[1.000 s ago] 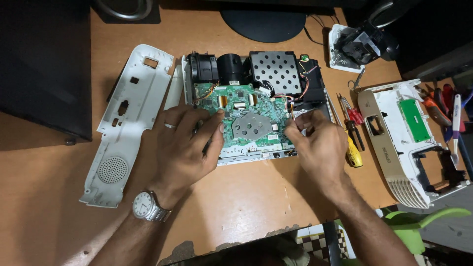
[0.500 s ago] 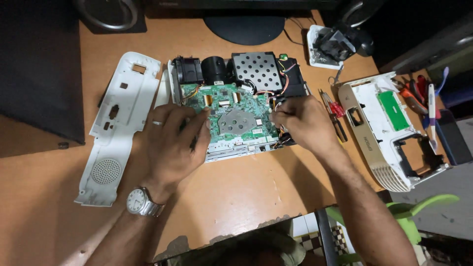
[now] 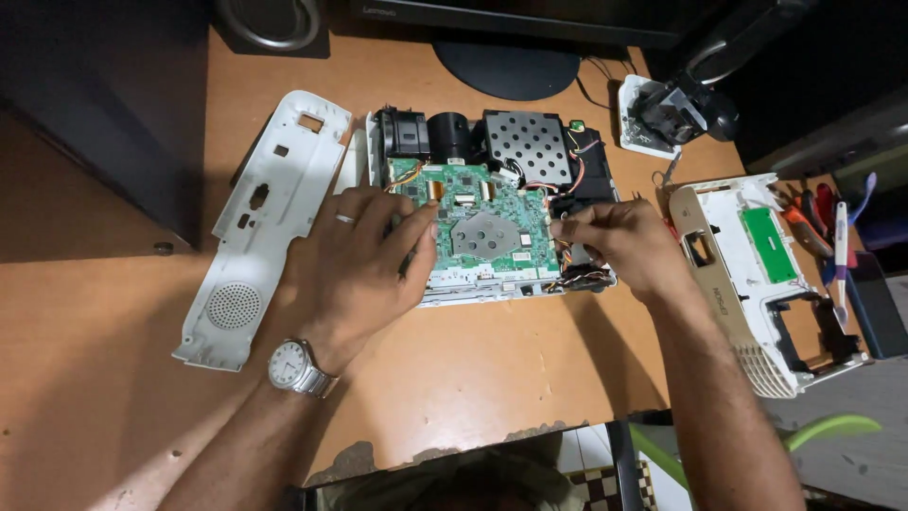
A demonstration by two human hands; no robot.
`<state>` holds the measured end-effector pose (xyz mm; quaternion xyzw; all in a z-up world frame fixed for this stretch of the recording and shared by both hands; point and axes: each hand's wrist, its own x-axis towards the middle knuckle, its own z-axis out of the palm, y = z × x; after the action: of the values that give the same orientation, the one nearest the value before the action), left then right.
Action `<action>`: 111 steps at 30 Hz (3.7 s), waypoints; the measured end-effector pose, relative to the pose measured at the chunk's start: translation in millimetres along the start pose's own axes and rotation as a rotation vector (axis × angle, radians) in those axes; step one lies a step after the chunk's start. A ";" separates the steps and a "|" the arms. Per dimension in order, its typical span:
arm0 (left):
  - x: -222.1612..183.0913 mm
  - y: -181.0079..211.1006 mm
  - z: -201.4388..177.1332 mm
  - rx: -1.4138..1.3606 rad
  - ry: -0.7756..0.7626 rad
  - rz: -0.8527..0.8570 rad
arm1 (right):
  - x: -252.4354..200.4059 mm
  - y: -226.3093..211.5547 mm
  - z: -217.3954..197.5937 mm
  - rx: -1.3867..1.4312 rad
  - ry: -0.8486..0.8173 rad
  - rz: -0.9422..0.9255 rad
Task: Connecting internal ribbon cables and wire connectors to a circuit board during the repair of a projector
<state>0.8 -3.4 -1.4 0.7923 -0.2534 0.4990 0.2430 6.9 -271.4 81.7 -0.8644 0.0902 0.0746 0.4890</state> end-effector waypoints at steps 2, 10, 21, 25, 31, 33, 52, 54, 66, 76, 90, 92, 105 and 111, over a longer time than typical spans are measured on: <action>-1.7 -1.9 1.1 0.011 -0.005 0.002 | -2.1 -5.3 1.0 -0.002 0.003 -0.001; 0.2 0.7 0.2 0.025 -0.054 0.012 | -7.8 -18.2 10.2 0.023 0.058 -0.014; -2.0 1.7 0.8 0.036 -0.064 0.013 | 6.5 8.2 -8.3 0.106 0.006 0.024; -2.7 3.8 0.1 0.019 -0.080 -0.019 | 12.4 14.5 -6.4 0.102 0.028 0.007; -0.1 4.3 -1.2 0.005 -0.068 -0.034 | 3.3 -6.1 -3.0 -0.153 0.013 -0.094; -1.0 2.7 0.2 0.045 -0.052 -0.006 | 0.9 -10.4 -3.6 -0.325 0.009 -0.068; -2.5 -0.2 1.3 0.037 -0.029 0.022 | 4.2 -27.7 0.8 -0.440 -0.020 -0.100; -3.2 1.8 1.6 -0.035 -0.019 -0.010 | 5.7 -28.8 1.0 -0.474 -0.045 -0.115; -2.0 1.4 1.0 -0.045 -0.010 0.006 | 16.4 -29.5 -3.4 -0.616 -0.113 -0.135; -3.0 0.1 1.5 -0.064 -0.008 0.010 | 21.4 -34.6 -7.8 -0.645 -0.169 -0.153; -4.4 -0.4 3.8 0.080 -0.047 0.102 | 20.3 -38.0 -5.3 -0.669 -0.163 -0.113; 2.1 4.9 -7.4 0.042 -0.174 0.078 | 26.2 -33.9 -3.8 -0.698 -0.149 -0.042; -1.0 7.4 -3.1 -0.002 -0.331 0.123 | 24.0 -59.0 15.9 -0.796 -0.164 0.190; 2.6 9.0 -6.9 0.013 -0.318 0.133 | 18.0 -70.5 21.8 -0.773 -0.119 0.241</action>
<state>-8.7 -6.2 4.8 0.8441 -0.3375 0.3841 0.1612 39.6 -218.6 125.3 -0.9619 0.1277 0.2099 0.1203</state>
